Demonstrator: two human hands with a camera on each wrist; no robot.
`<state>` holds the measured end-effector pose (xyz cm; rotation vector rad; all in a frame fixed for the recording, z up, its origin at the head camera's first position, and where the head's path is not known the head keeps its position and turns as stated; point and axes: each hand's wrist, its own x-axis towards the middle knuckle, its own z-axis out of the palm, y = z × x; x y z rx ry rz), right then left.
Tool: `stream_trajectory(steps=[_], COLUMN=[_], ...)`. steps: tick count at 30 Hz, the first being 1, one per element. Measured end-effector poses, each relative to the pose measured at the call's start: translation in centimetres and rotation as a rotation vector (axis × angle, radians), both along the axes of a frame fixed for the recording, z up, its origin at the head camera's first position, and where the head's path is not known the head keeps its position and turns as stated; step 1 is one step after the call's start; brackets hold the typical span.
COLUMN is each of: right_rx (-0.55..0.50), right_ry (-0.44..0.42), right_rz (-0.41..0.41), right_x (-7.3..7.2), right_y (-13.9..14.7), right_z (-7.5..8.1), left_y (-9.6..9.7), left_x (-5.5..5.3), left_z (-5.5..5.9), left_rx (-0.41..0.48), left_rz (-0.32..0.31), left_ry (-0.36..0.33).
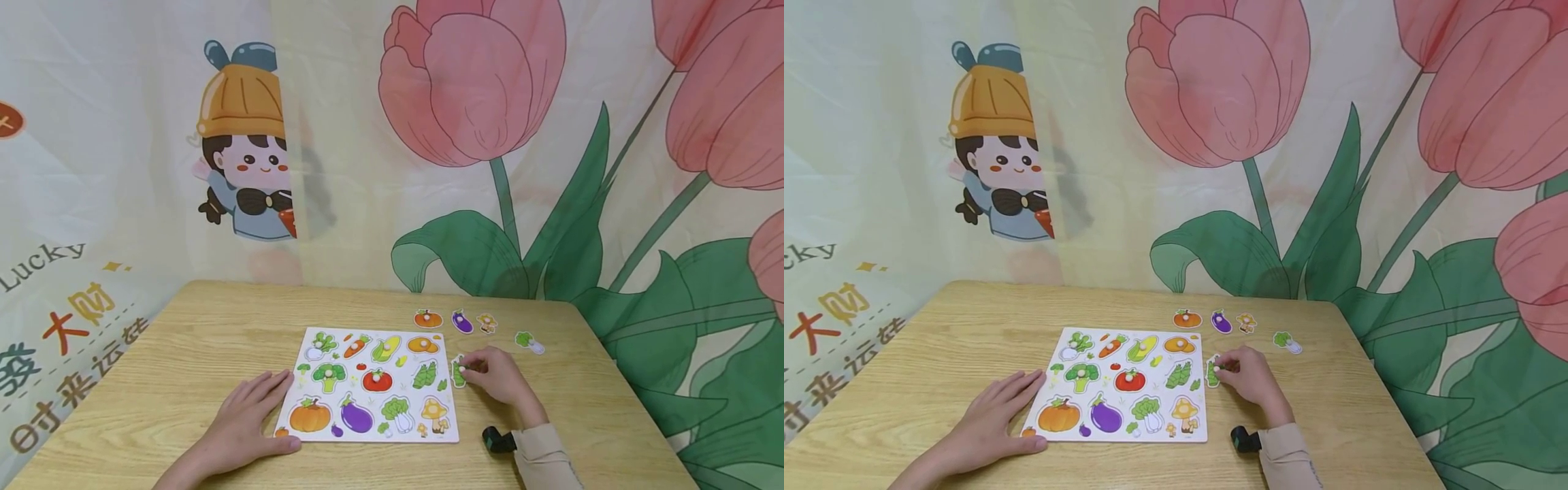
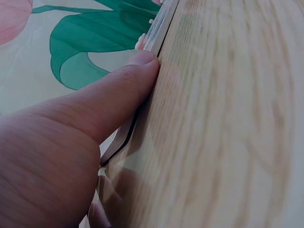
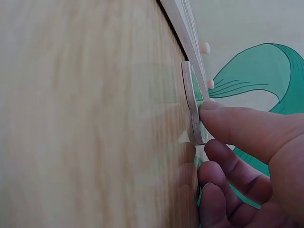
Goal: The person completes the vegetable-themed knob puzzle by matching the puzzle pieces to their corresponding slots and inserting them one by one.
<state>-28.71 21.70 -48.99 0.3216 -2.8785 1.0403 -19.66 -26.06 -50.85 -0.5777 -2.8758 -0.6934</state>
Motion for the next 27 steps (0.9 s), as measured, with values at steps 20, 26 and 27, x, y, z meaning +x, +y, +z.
stream_trajectory(steps=[20, 26, 27], right_rx=[-0.009, -0.024, -0.028], right_ry=[-0.02, -0.023, -0.022], right_rz=[-0.04, -0.039, -0.041], right_x=[0.1, 0.4, 0.4], right_y=[-0.1, -0.4, -0.4], right_z=[0.7, 1.0, 1.1], left_y=[0.0, 0.0, 0.1], left_x=[0.0, 0.1, 0.1], left_z=[0.0, 0.2, 0.2], left_rx=[-0.01, -0.01, -0.009], left_rz=[0.009, 0.009, 0.008], left_ry=[0.001, -0.001, 0.001])
